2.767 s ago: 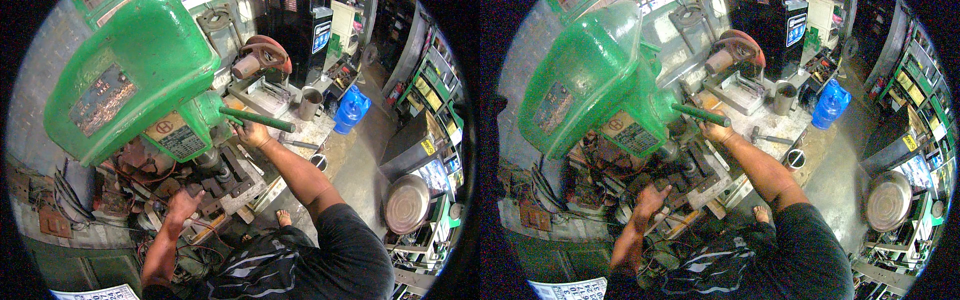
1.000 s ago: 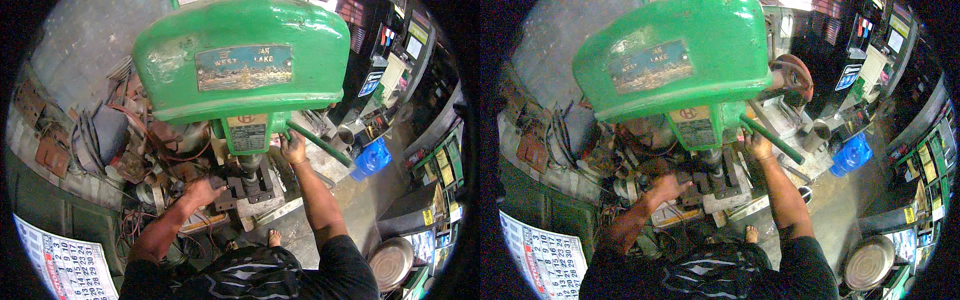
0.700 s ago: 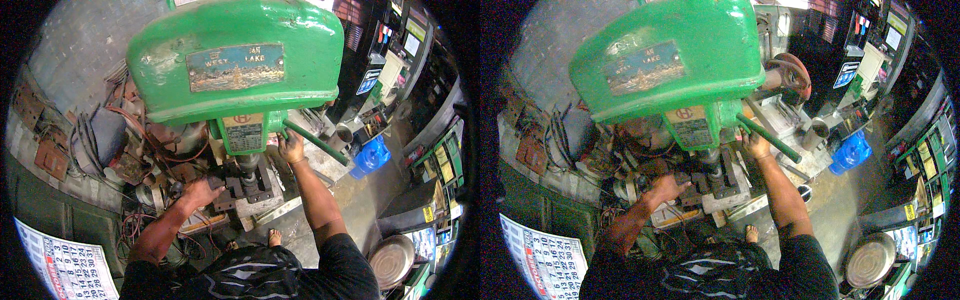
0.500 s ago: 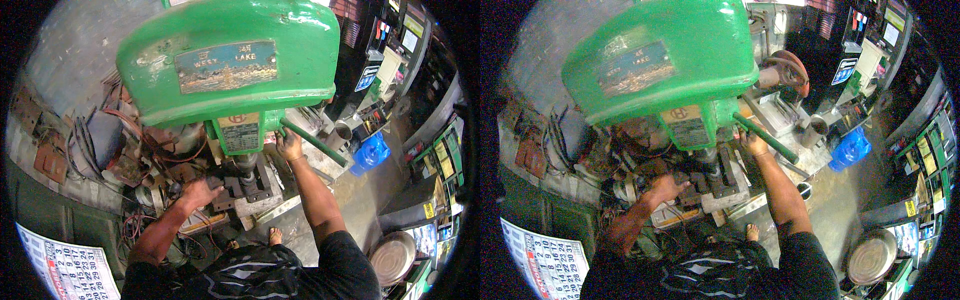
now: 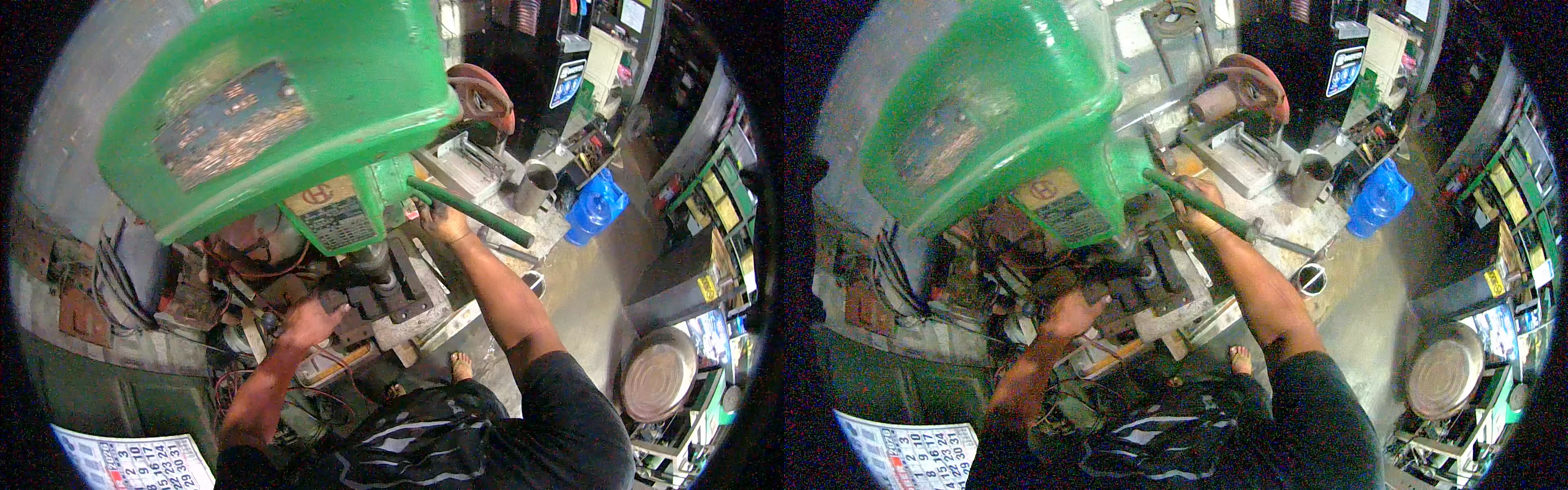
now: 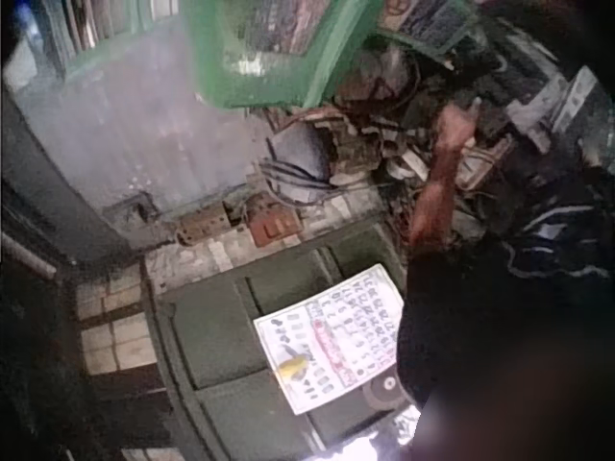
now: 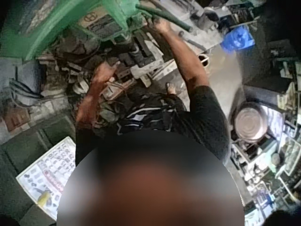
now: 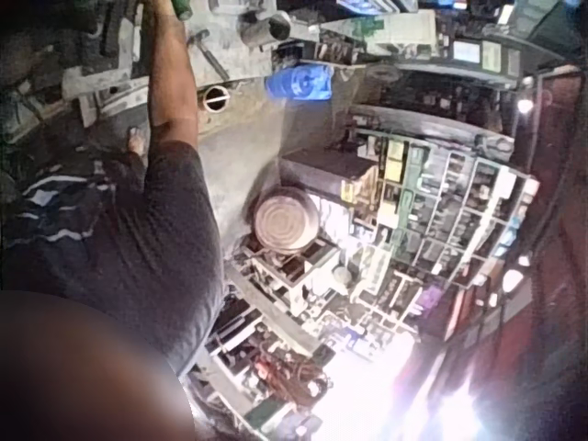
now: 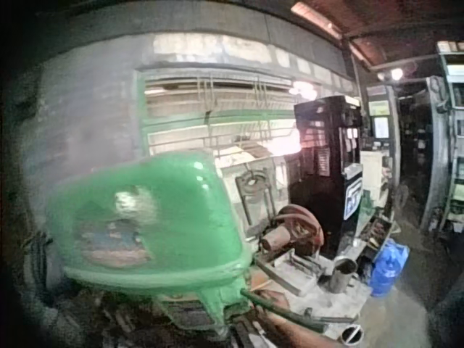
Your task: The person moves to a green drill press, secures a metal part in a vise, and repeatedly lowers the drill head to bore into the part. The person uses both hands to operate the machine's lever and stabilize the workpiece.
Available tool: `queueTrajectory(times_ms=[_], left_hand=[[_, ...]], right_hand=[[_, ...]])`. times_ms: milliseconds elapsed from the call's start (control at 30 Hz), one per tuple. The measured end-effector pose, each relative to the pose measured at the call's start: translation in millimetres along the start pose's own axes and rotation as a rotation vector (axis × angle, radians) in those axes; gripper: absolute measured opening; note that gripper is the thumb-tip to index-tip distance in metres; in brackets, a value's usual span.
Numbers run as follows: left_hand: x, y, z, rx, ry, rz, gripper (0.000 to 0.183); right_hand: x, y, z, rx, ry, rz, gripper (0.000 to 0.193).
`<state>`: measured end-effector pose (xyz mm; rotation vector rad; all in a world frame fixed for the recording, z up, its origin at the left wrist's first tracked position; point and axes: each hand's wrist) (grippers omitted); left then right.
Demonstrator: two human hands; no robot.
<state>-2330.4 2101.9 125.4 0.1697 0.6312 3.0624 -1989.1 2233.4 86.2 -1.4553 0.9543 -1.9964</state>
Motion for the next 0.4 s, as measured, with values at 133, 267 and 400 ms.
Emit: queueTrajectory(times_ms=[133, 267, 400], left_hand=[[-9.4, 7.0, 12.7, 0.029, -0.025, 0.023, 0.079], [-14.9, 12.3, 19.5, 0.015, -0.026, 0.058, 0.078], [-16.1, 12.3, 21.4, 0.056, -0.051, 0.073, 0.08]], right_hand=[[-8.6, 1.6, -0.6, -0.017, -0.01, 0.055, 0.012], [-9.0, 3.9, 1.2, 0.063, -0.031, -0.078, 0.019], [-9.2, 0.7, 2.0, 0.063, 0.052, -0.009, 0.021]])
Point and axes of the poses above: each hand's wrist, its own y-axis away from the middle knuckle, its own z-axis out of the back of the hand, x = y × z, and after that the axes turned 14 degrees about -y, right-handed
